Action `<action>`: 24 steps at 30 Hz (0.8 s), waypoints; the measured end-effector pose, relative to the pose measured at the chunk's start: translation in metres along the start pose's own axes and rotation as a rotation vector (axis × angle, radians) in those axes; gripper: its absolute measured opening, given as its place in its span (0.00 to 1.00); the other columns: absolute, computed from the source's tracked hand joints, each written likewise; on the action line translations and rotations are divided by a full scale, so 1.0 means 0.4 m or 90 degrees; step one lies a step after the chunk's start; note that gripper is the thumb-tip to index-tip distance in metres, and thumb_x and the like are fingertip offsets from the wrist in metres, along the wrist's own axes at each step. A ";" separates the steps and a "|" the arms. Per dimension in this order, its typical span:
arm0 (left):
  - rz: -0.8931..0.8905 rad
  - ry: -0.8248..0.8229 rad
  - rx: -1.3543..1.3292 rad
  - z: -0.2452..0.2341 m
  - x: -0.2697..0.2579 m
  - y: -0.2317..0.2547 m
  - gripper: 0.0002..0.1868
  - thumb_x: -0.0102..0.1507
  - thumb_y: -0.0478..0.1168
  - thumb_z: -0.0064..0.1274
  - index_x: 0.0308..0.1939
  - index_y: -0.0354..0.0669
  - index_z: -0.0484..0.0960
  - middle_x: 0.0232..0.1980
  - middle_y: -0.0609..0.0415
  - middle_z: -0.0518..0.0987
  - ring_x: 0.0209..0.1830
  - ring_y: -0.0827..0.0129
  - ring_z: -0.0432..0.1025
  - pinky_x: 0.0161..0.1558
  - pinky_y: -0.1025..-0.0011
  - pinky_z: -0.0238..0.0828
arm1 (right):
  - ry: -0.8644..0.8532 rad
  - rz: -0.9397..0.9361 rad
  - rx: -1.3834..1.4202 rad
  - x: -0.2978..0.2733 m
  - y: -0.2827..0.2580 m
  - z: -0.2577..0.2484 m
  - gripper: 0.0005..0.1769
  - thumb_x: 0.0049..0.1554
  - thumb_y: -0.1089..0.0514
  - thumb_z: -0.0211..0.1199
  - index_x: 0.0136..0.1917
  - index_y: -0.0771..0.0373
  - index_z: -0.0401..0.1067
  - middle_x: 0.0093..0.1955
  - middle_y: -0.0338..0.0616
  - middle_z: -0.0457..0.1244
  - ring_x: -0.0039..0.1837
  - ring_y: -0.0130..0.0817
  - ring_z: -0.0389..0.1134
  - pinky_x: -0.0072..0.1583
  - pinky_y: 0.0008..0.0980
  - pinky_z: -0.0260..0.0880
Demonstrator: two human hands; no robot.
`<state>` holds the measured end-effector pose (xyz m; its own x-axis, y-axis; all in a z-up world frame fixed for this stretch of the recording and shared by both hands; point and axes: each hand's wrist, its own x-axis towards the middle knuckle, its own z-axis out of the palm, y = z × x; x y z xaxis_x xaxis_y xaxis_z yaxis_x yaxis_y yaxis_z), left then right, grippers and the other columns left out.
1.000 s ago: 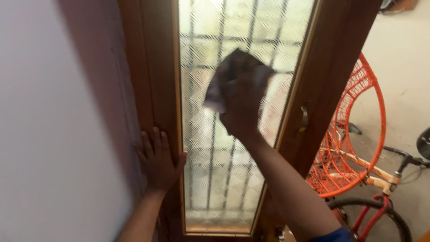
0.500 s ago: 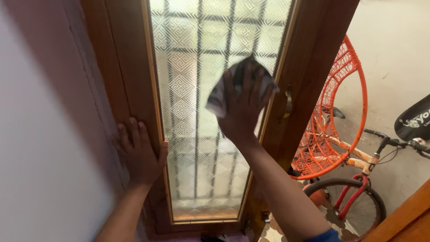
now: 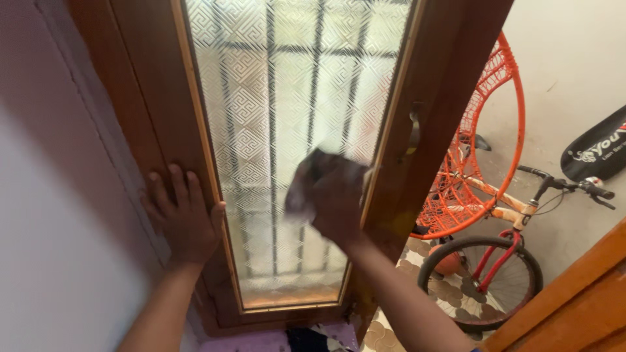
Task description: The person cleans a glass panel on a door and then another separate glass pane using a piece of paper.
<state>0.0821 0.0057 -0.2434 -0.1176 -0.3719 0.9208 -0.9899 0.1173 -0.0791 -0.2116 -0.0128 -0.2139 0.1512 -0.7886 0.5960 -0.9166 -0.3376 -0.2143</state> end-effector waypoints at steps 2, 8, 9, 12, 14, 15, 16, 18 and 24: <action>0.008 0.013 -0.008 0.001 0.003 -0.001 0.38 0.76 0.61 0.28 0.80 0.36 0.56 0.85 0.37 0.48 0.83 0.31 0.40 0.75 0.25 0.35 | 0.426 -0.125 -0.042 0.056 -0.013 -0.075 0.33 0.63 0.39 0.59 0.77 0.52 0.64 0.82 0.66 0.47 0.83 0.71 0.43 0.77 0.69 0.34; 0.006 0.032 -0.025 0.005 0.005 -0.003 0.35 0.77 0.56 0.27 0.81 0.37 0.58 0.85 0.39 0.50 0.85 0.35 0.40 0.78 0.28 0.34 | 0.424 -0.204 -0.016 0.136 -0.136 -0.061 0.33 0.62 0.38 0.60 0.76 0.50 0.64 0.82 0.60 0.44 0.82 0.68 0.42 0.76 0.78 0.35; 0.006 0.034 -0.030 0.001 0.000 -0.004 0.34 0.77 0.56 0.27 0.80 0.37 0.59 0.85 0.40 0.50 0.85 0.35 0.40 0.78 0.28 0.34 | 0.366 -0.231 -0.072 0.112 -0.143 -0.020 0.31 0.62 0.41 0.60 0.77 0.44 0.63 0.84 0.54 0.44 0.84 0.62 0.42 0.78 0.77 0.37; -0.003 0.022 -0.031 0.000 -0.001 -0.006 0.34 0.77 0.56 0.28 0.80 0.38 0.61 0.84 0.39 0.53 0.84 0.35 0.41 0.77 0.30 0.35 | 0.227 -0.388 -0.127 -0.016 -0.127 0.111 0.38 0.61 0.40 0.58 0.83 0.41 0.55 0.86 0.49 0.46 0.85 0.55 0.44 0.74 0.75 0.40; -0.002 0.022 -0.032 -0.002 -0.004 -0.008 0.33 0.76 0.55 0.28 0.79 0.39 0.62 0.84 0.42 0.54 0.84 0.37 0.43 0.78 0.31 0.35 | 0.315 -0.469 -0.313 -0.077 -0.087 0.162 0.38 0.64 0.43 0.56 0.85 0.31 0.50 0.87 0.36 0.45 0.87 0.42 0.42 0.81 0.64 0.38; -0.002 0.027 -0.032 0.002 -0.001 -0.007 0.33 0.76 0.54 0.29 0.79 0.40 0.62 0.84 0.43 0.55 0.84 0.38 0.44 0.78 0.32 0.35 | 0.304 -0.486 -0.303 -0.082 -0.061 0.168 0.38 0.65 0.40 0.55 0.85 0.31 0.50 0.87 0.37 0.45 0.87 0.41 0.42 0.80 0.63 0.37; -0.004 0.027 -0.035 0.003 -0.002 -0.005 0.32 0.76 0.54 0.29 0.79 0.40 0.62 0.84 0.43 0.55 0.84 0.37 0.44 0.78 0.32 0.35 | 0.293 -0.504 -0.293 -0.083 -0.040 0.162 0.37 0.65 0.38 0.53 0.85 0.32 0.50 0.87 0.37 0.45 0.87 0.41 0.42 0.79 0.63 0.36; -0.003 0.029 -0.036 0.001 -0.005 -0.006 0.32 0.75 0.53 0.30 0.79 0.40 0.62 0.83 0.44 0.56 0.84 0.37 0.44 0.77 0.33 0.35 | 0.296 -0.491 -0.235 -0.056 -0.052 0.133 0.37 0.66 0.34 0.52 0.85 0.35 0.51 0.87 0.41 0.45 0.86 0.44 0.43 0.77 0.65 0.34; -0.006 0.014 -0.025 0.009 -0.010 -0.005 0.31 0.75 0.52 0.32 0.78 0.41 0.62 0.83 0.45 0.56 0.84 0.39 0.44 0.78 0.34 0.35 | 0.352 -0.330 -0.075 0.095 -0.215 -0.023 0.33 0.66 0.37 0.55 0.82 0.40 0.58 0.85 0.46 0.47 0.85 0.52 0.45 0.78 0.70 0.36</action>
<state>0.0844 0.0035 -0.2484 -0.1058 -0.3536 0.9294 -0.9872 0.1496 -0.0555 -0.1304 -0.0090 -0.1659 0.3929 -0.1624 0.9051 -0.8172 -0.5130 0.2627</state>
